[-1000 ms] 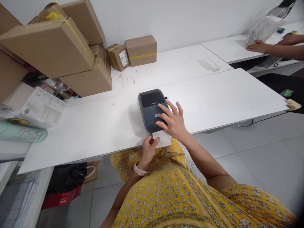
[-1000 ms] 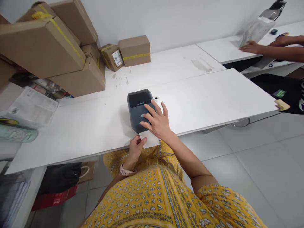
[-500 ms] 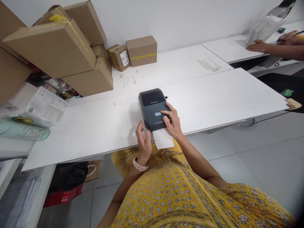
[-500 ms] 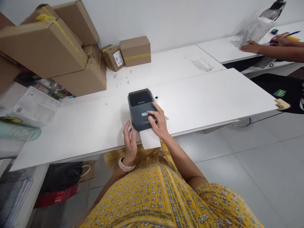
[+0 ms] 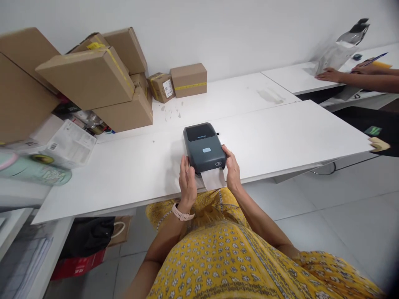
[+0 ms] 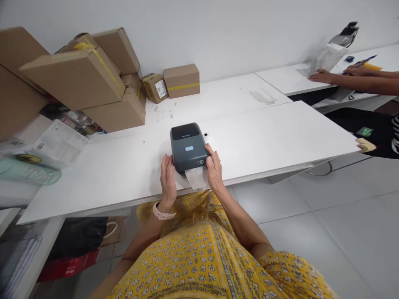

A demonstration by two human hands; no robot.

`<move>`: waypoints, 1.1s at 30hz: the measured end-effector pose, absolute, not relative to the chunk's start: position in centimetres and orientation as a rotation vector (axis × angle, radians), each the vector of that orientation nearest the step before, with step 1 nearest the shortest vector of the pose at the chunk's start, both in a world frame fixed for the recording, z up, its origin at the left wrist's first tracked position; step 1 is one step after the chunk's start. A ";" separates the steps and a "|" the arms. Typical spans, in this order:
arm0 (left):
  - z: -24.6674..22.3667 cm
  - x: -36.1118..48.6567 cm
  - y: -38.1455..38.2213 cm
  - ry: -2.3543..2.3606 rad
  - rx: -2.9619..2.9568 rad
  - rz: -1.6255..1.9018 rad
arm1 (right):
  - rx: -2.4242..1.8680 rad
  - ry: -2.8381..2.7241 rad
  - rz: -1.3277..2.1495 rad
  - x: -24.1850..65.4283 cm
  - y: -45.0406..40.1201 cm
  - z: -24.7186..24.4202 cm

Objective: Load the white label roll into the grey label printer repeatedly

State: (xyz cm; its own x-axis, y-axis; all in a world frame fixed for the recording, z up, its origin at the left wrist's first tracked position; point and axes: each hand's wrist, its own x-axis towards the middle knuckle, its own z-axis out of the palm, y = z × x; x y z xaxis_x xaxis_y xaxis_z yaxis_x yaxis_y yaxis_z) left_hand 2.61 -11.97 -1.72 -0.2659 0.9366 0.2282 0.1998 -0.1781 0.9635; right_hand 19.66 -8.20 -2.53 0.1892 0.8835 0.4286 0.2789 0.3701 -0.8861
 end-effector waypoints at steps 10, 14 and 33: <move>2.9 -0.1 -0.8 1.293 1.428 1.735 | -1.057 -1.686 0.208 18.8 2.3 5.9; -0.3 0.1 1.7 1.447 1.353 1.547 | -1.090 -1.758 0.040 17.7 7.9 8.1; -2.9 0.7 0.7 1.631 1.243 1.310 | -0.963 -1.888 0.043 18.6 6.4 7.0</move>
State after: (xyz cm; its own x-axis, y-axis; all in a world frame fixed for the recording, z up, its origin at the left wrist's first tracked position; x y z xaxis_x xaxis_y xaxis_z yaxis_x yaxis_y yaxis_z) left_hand 0.67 0.72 -2.89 -0.3005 0.9526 0.0476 0.2523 0.0313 0.9671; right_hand 18.58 6.36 6.99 -0.2074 0.6330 0.7458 0.5981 0.6854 -0.4154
